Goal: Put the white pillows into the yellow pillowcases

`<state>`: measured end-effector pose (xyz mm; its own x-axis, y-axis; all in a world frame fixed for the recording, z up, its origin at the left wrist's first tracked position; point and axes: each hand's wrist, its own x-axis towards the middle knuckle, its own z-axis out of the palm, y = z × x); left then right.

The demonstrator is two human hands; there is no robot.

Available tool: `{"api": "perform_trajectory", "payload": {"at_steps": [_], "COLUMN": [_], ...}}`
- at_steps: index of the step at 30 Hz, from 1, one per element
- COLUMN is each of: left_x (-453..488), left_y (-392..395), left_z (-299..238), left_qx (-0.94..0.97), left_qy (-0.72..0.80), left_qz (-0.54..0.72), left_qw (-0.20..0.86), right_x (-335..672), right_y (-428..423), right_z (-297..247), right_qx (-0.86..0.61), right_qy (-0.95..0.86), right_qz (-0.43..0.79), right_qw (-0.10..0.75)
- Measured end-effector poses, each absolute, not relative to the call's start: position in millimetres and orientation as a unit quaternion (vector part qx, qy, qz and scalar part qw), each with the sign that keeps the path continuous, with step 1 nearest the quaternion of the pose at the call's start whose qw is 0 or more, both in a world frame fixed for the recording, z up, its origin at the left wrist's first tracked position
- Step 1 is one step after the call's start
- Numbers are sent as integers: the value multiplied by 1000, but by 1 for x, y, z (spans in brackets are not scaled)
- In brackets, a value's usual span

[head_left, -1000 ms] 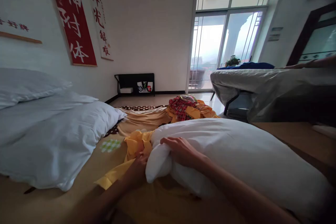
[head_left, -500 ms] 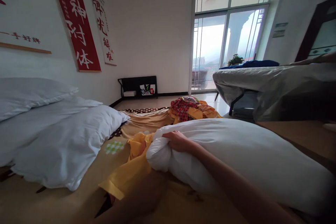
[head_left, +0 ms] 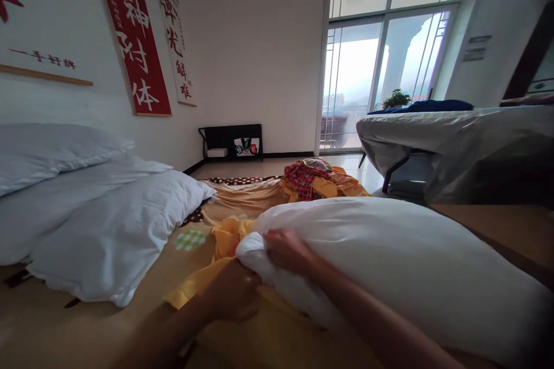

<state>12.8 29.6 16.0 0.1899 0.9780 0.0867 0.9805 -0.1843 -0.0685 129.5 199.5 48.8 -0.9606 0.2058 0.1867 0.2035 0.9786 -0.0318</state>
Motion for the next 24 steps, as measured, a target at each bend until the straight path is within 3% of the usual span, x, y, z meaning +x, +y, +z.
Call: {"api": "perform_trajectory", "payload": {"at_steps": [4,8,12,16,19,24], "left_x": [30,46,44,31,25,33], "left_y": [36,50,52,43,40,46], "left_z": [9,13,29,33,34,45], "left_qx": [-796,-773,-684,-633,-638,-696], "left_qy": [-594,-612,-716,-771,-768,-715], "left_qz": [44,-35,-78,-61,-25,30], "left_qw": [111,162,116,16,-42,-52], "right_x": [134,119,125,178,227,262], "right_y": [174,170,166,151,148,172], "right_z": [16,13,32,29,1,-26], "right_qx": [-2,-10,6,23,8,-109], "right_qy": [-998,-998,-997,-990,-965,-925], "right_qz": [-29,-56,-68,-66,-152,-247], "right_qw": [48,32,44,122,214,267]}}
